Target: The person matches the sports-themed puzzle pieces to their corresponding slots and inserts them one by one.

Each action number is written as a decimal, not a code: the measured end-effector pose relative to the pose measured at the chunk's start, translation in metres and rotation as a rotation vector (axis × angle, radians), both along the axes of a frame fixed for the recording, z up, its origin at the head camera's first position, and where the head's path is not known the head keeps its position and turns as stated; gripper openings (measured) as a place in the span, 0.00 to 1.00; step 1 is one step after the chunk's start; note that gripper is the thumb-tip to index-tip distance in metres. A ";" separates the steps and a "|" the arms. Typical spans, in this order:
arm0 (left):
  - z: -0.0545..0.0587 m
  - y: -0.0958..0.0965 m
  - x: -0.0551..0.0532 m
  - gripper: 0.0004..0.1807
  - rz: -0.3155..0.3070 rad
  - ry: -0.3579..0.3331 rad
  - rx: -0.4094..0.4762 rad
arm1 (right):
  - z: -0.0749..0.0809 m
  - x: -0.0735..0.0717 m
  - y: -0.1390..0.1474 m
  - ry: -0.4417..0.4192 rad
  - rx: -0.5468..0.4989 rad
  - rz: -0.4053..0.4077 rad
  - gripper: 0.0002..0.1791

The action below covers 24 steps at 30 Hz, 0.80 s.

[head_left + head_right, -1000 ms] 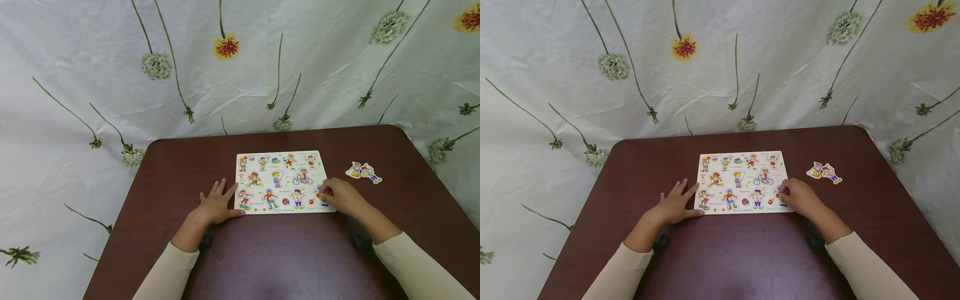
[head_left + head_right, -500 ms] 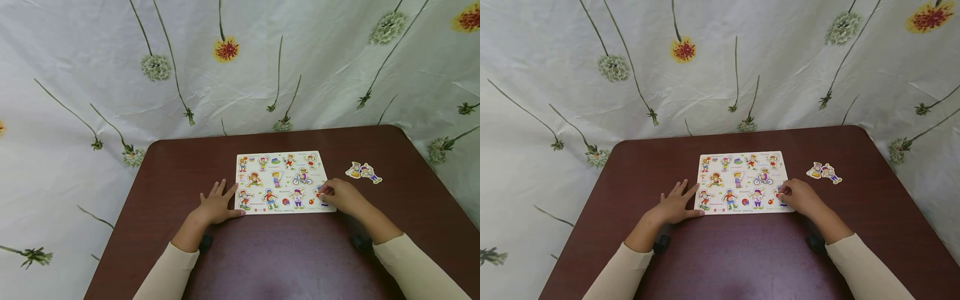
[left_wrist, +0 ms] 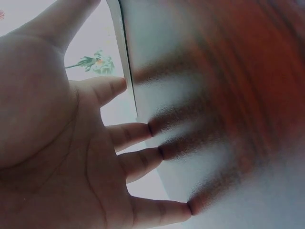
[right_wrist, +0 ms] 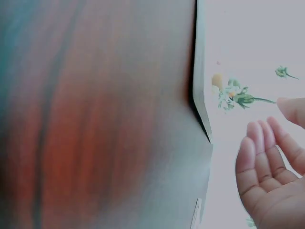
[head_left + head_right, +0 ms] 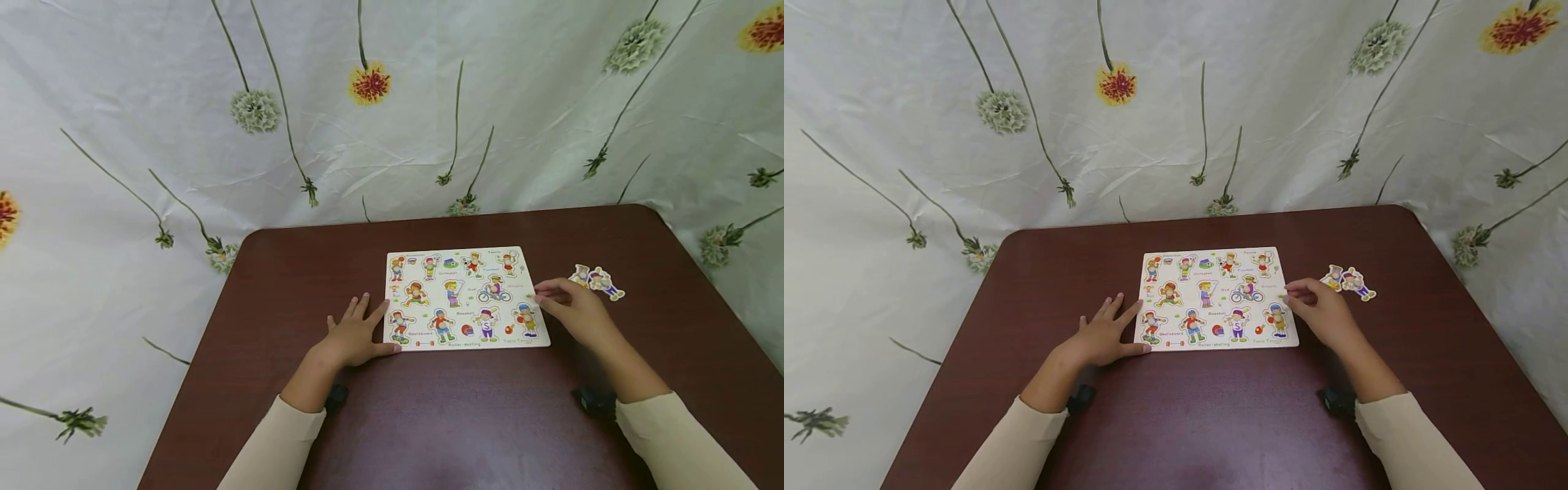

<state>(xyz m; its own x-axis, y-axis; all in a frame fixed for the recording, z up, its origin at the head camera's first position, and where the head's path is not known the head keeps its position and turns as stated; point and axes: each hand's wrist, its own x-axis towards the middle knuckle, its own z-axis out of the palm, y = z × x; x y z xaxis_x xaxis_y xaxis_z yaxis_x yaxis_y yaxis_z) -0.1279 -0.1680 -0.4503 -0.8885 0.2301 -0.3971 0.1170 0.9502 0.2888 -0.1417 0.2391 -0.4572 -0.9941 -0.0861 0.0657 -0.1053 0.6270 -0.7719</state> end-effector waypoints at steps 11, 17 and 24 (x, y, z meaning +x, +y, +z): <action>0.002 0.001 -0.002 0.52 0.008 -0.005 0.002 | 0.011 0.002 0.018 0.132 -0.145 -0.118 0.18; 0.001 0.000 -0.001 0.52 0.008 -0.003 0.006 | 0.016 0.001 0.034 0.111 -0.171 -0.181 0.21; 0.002 0.000 -0.001 0.52 0.012 -0.011 0.023 | 0.017 -0.004 0.055 0.060 -0.163 -0.240 0.21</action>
<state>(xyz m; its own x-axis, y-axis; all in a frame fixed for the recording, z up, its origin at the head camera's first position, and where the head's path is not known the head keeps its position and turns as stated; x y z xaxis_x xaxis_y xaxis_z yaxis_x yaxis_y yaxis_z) -0.1291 -0.1675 -0.4487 -0.8869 0.2285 -0.4014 0.1021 0.9446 0.3121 -0.1456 0.2945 -0.4399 -0.9788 0.1674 0.1181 -0.0172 0.5074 -0.8616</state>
